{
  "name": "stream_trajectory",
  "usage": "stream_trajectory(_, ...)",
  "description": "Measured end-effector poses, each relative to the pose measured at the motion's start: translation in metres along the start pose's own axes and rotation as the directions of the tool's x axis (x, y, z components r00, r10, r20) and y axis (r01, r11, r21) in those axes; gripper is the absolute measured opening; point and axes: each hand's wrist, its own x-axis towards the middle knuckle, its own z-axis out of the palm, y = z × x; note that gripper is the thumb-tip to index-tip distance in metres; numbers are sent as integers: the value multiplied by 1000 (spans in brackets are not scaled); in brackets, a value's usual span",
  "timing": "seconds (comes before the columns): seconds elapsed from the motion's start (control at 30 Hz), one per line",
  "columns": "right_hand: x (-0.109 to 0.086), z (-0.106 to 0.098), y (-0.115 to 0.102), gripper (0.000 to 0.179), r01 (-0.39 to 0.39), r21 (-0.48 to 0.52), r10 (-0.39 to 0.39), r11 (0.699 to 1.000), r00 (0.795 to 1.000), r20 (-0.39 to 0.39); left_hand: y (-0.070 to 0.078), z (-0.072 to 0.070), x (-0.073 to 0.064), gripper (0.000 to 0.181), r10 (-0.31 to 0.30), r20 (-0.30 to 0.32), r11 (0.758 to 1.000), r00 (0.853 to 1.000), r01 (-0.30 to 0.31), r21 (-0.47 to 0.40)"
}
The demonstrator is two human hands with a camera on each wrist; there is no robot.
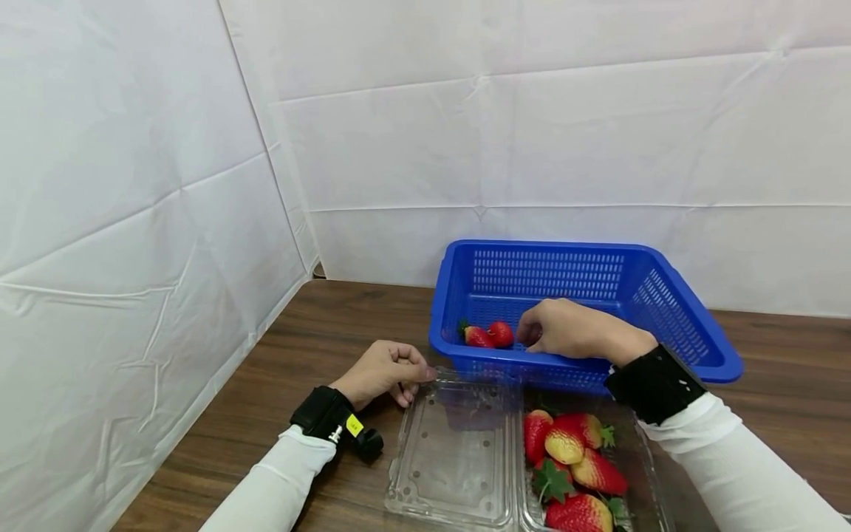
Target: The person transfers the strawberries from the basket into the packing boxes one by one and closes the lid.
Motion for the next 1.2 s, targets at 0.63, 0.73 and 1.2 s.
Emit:
stream_trajectory(0.63, 4, -2, 2, 18, -42, 90, 31, 995, 993, 117, 5, 5, -2, 10, -9, -13, 1000, 1000, 9, 18)
stream_trajectory(0.73, 2, -2, 1, 19, -55, 93, 42, 994, 991, 131, 6, 6, -3, 10, -11, -18, 1000, 1000, 11, 20)
stream_trajectory(1.2, 3, -3, 4, 14, -92, 71, 79, 993, 982, 171, 5, 7, -3, 10, -11, -21, 1000, 1000, 11, 5)
